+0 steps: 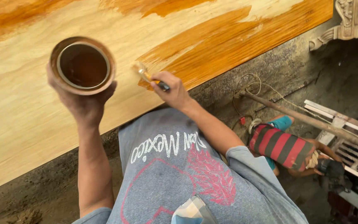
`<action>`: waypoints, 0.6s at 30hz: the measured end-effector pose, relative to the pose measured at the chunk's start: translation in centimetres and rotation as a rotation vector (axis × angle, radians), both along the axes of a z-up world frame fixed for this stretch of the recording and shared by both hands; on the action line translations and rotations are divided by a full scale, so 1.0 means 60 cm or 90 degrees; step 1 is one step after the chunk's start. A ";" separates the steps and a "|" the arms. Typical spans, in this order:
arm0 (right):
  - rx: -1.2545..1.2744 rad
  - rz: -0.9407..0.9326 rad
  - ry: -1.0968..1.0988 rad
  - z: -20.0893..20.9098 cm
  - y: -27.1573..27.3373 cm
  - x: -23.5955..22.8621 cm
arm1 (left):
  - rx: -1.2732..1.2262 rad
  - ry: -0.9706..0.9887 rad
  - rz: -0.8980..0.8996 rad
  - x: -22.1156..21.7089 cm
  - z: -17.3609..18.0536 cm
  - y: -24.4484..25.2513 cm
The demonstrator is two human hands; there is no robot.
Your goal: The person applies a liquid stain to a large wooden board using a brush, dipping the brush into a container of stain repeatedly.
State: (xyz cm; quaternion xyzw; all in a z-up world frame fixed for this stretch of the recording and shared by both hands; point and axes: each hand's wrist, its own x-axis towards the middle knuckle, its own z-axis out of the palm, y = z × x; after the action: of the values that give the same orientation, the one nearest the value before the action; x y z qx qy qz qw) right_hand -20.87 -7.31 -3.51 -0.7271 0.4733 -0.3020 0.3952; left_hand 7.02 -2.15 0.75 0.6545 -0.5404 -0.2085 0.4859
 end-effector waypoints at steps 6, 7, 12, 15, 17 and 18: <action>0.009 -0.325 0.153 0.024 -0.123 -0.226 | 0.049 0.019 0.088 0.087 -0.017 0.091; 0.017 -0.339 0.166 0.021 -0.118 -0.227 | 0.057 0.028 0.098 0.096 -0.019 0.105; -0.039 -0.099 0.120 0.019 0.007 -0.080 | 0.050 0.156 0.119 0.114 -0.042 0.149; 0.059 -0.014 0.044 0.005 0.009 -0.053 | 0.057 0.152 0.122 0.118 -0.051 0.153; 0.030 -0.098 -0.022 -0.015 -0.073 -0.117 | 0.064 0.143 0.119 0.120 -0.055 0.153; -0.021 -0.136 0.033 -0.014 -0.117 -0.164 | 0.069 0.140 0.116 0.120 -0.055 0.156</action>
State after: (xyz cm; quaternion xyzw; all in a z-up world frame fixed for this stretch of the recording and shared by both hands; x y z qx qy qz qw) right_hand -30.72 -14.36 -4.37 -0.6865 0.5528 -0.3314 0.3366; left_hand 14.20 7.20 -2.56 0.6991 -0.4106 -0.2627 0.5231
